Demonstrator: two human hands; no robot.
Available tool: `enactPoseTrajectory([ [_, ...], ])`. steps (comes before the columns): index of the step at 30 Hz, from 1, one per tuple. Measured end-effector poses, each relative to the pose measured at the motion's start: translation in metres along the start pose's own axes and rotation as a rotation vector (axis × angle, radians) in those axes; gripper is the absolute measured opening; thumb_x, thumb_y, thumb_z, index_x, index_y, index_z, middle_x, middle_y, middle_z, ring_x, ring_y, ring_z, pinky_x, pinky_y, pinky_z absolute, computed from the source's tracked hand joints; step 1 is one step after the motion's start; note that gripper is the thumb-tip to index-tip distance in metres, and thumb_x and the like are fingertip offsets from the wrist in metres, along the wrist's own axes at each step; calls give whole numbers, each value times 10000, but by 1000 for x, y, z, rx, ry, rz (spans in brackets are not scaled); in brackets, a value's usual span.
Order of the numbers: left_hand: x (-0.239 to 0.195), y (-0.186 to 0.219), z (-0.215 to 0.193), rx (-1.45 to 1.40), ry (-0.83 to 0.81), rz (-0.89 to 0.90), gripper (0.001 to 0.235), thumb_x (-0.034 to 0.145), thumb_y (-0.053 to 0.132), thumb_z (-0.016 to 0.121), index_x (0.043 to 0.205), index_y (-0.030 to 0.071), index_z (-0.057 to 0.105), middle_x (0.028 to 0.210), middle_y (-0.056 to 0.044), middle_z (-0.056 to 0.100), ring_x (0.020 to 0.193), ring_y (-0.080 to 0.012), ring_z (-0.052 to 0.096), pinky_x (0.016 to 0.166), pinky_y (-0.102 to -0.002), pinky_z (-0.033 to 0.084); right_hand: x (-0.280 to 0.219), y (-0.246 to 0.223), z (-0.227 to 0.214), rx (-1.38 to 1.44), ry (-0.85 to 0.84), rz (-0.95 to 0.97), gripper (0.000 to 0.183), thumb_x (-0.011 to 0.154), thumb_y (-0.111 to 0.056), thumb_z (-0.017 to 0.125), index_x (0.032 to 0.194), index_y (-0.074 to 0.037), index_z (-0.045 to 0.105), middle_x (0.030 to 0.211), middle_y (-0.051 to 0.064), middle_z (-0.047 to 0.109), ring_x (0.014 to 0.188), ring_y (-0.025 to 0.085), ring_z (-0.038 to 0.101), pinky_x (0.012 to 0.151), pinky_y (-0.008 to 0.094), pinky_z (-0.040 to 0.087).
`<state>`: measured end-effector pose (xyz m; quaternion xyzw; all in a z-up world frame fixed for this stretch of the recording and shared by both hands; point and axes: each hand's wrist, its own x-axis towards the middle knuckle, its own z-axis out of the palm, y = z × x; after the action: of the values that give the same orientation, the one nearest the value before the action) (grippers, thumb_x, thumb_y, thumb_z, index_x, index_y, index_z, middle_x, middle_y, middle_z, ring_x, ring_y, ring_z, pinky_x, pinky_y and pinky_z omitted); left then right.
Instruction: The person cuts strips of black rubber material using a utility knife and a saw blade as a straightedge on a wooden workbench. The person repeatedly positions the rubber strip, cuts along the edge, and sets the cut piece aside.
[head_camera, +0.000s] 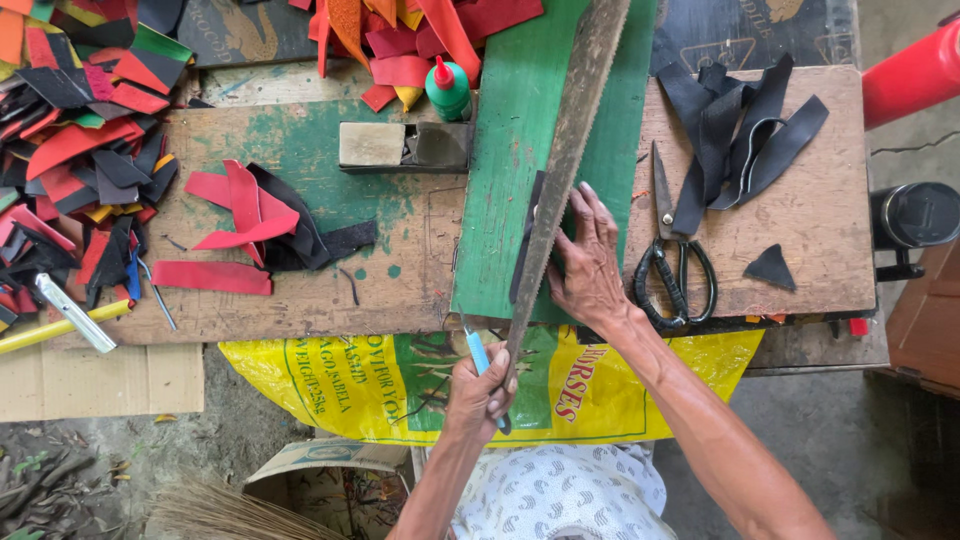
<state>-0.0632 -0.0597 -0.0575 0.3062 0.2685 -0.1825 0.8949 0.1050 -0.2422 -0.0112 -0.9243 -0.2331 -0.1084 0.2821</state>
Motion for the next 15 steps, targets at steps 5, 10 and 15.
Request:
enactPoseTrajectory([
  [5, -1, -16, 4, 82, 160, 66, 310, 946, 184, 716, 1172, -20, 660, 675, -73, 666, 400, -51, 445, 358, -206, 314, -16, 20, 6, 17, -37, -49, 487, 764, -82, 731, 1230, 30, 647, 1413, 302, 516, 1411, 450, 414, 1202, 559, 256],
  [10, -15, -25, 13, 312, 303, 188, 316, 953, 209, 706, 1147, -39, 692, 664, -72, 676, 402, -58, 459, 359, -219, 320, -37, 26, 6, 356, 169, 349, 250, 1010, -79, 578, 1231, -56, 693, 1431, 150, 620, 1393, 264, 578, 1207, 405, 436],
  [15, -27, -27, 22, 504, 366, 260, 315, 959, 245, 687, 1127, -20, 717, 660, -39, 672, 449, -35, 457, 399, -219, 341, -36, 2, -3, 247, 265, 368, 248, 991, -135, 654, 1237, -103, 643, 1477, 127, 514, 1442, 319, 480, 1261, 459, 371],
])
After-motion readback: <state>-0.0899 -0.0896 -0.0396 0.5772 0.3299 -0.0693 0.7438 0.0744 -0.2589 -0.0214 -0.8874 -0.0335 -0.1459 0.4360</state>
